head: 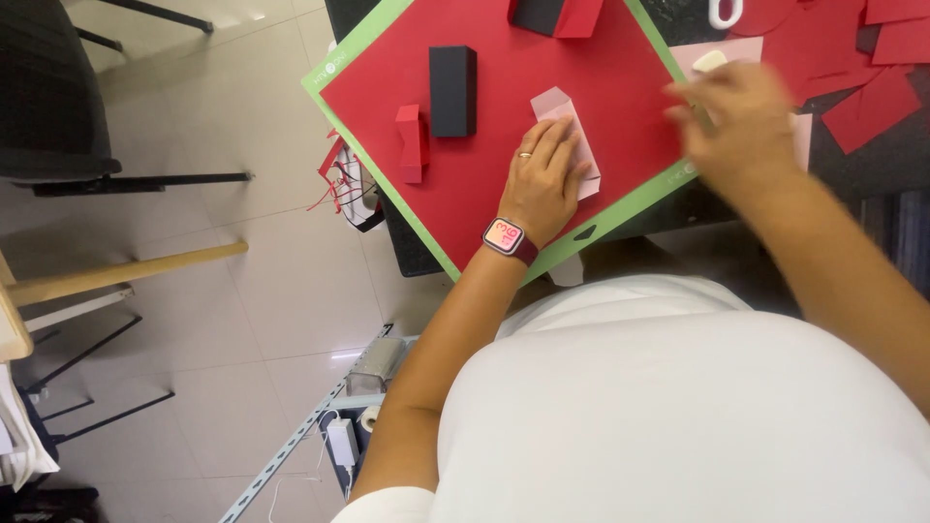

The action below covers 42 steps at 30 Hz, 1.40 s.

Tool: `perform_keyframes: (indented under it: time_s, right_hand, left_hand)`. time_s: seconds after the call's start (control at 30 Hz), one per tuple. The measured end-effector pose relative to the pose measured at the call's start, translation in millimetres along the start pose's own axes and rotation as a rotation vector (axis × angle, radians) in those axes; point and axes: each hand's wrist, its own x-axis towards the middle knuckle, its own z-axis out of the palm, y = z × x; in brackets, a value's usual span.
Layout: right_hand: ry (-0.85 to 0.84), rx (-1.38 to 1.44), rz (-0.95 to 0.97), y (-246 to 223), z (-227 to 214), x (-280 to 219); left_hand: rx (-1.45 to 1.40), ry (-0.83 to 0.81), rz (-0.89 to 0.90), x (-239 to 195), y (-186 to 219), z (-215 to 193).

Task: Assembling small paper boxes by folding pre-cut pieces and using a cutting machine.

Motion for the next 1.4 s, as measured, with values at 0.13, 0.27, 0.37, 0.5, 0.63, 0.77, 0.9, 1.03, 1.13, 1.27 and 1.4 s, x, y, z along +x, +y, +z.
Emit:
perform_keyframes:
  time_s: [0.13,0.27,0.37,0.5,0.63,0.77,0.9,1.03,1.13,1.27,1.4]
  right_hand:
    - [0.155,-0.449,0.013,53.4,-12.3,-35.7]
    - [0.181,-0.592,-0.142,65.3,-8.5,-36.0]
    - [-0.034,-0.67,0.052,62.3,-4.2,-20.6]
    - [-0.143,-0.521,0.196,-5.1,-15.4,-5.7]
    - [0.035,-0.572,-0.08,-59.5,20.8,-25.0]
    - [0.292,-0.66,-0.203,-67.4,50.4,-27.4]
    - [0.335,-0.711,-0.194,-69.5,60.1,-25.5]
    - [0.298,-0.74,-0.199,-68.2,68.4,-16.8]
    - [0.288,-0.752,-0.199,-63.3,75.5,-6.7]
    - [0.169,-0.698,-0.14,-52.9,81.6,7.0]
    - [0.113,-0.718,-0.133,-55.9,71.2,16.9]
  left_hand:
    - [0.037,-0.022,-0.033,0.0,0.9,0.7]
    - [0.094,-0.052,-0.082,1.6,5.2,-8.9]
    - [0.09,-0.06,-0.087,1.2,3.9,-10.8]
    - [0.1,-0.051,-0.099,-0.1,1.1,-8.7]
    - [0.089,-0.058,-0.092,-1.6,1.5,-7.1]
    - [0.093,-0.032,-0.079,-2.7,-0.5,-6.8]
    - [0.08,-0.043,-0.082,-2.8,-1.5,-7.6]
    - [0.053,-0.08,-0.111,-2.2,1.5,-10.3]
    - [0.056,-0.074,-0.114,-0.8,0.5,-12.2]
    - [0.044,-0.079,-0.128,-0.4,0.9,-11.7]
    - [0.047,-0.066,-0.116,-1.2,-2.7,-6.1]
